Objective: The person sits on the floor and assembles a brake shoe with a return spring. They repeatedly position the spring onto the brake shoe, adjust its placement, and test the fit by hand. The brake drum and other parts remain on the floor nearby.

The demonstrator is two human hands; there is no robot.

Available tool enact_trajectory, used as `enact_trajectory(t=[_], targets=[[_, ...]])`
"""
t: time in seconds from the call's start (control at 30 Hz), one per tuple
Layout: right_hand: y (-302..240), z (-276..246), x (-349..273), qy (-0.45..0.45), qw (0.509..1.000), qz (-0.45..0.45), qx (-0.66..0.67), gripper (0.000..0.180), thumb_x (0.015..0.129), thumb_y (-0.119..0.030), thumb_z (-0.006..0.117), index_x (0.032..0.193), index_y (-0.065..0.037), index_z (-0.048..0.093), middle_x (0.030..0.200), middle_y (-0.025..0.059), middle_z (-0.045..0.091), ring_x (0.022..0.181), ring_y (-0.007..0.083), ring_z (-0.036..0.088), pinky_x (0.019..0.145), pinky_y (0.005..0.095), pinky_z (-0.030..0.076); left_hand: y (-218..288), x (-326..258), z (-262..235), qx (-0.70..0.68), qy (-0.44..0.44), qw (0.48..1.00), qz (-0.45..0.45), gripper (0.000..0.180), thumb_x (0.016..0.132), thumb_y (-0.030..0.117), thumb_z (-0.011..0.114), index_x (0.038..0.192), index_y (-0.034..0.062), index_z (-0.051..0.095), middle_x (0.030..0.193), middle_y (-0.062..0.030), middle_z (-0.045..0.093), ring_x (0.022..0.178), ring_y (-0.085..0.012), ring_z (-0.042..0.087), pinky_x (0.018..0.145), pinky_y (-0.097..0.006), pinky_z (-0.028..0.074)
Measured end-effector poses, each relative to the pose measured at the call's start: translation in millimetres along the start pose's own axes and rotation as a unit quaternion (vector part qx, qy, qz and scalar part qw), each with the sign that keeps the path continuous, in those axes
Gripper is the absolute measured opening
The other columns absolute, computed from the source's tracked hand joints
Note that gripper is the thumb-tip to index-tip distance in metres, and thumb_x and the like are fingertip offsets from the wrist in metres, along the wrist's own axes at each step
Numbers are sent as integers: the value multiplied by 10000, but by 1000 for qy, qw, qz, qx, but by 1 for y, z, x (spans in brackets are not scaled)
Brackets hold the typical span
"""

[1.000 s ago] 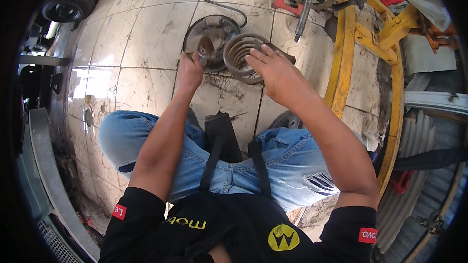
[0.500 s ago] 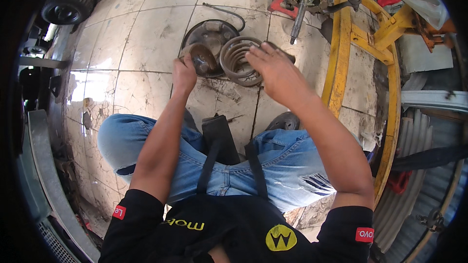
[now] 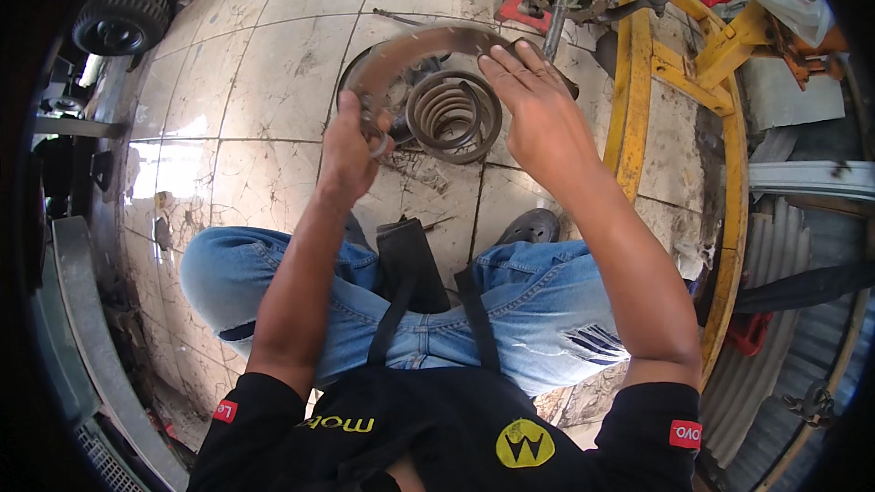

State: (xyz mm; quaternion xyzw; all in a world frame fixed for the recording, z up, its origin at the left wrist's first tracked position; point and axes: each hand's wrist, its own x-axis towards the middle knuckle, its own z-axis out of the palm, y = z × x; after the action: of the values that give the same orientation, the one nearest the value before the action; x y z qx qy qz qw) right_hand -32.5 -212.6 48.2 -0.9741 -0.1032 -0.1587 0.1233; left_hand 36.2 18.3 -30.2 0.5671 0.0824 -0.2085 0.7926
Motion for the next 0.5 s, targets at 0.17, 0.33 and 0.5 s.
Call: enact_trajectory(t=[0.17, 0.33, 0.5], targets=[[-9, 3, -7, 6, 1000, -13, 11, 587, 749, 107, 523, 1313, -52, 558, 1375, 130, 543, 1336, 340, 438, 1125, 447, 346, -34, -14, 13, 11, -38, 998, -42, 435, 1048, 452, 353, 1102, 79, 570, 764, -16, 580, 580, -66, 442, 534, -221, 388], [-9, 36, -15, -43, 999, -30, 4, 639, 766, 97, 483, 1387, -52, 478, 1419, 144, 496, 1372, 289, 404, 1143, 397, 326, -44, -11, 12, 6, -40, 997, -65, 452, 1046, 464, 353, 1087, 78, 584, 796, -26, 599, 639, -68, 481, 542, -203, 368], [-10, 64, -17, -64, 996, -48, 36, 571, 825, 31, 455, 1393, -22, 456, 1446, 168, 460, 1380, 309, 390, 1147, 437, 313, -42, -15, 15, 54, -27, 995, -75, 505, 1048, 490, 311, 1088, 72, 592, 799, -33, 619, 654, -82, 502, 576, -227, 384]])
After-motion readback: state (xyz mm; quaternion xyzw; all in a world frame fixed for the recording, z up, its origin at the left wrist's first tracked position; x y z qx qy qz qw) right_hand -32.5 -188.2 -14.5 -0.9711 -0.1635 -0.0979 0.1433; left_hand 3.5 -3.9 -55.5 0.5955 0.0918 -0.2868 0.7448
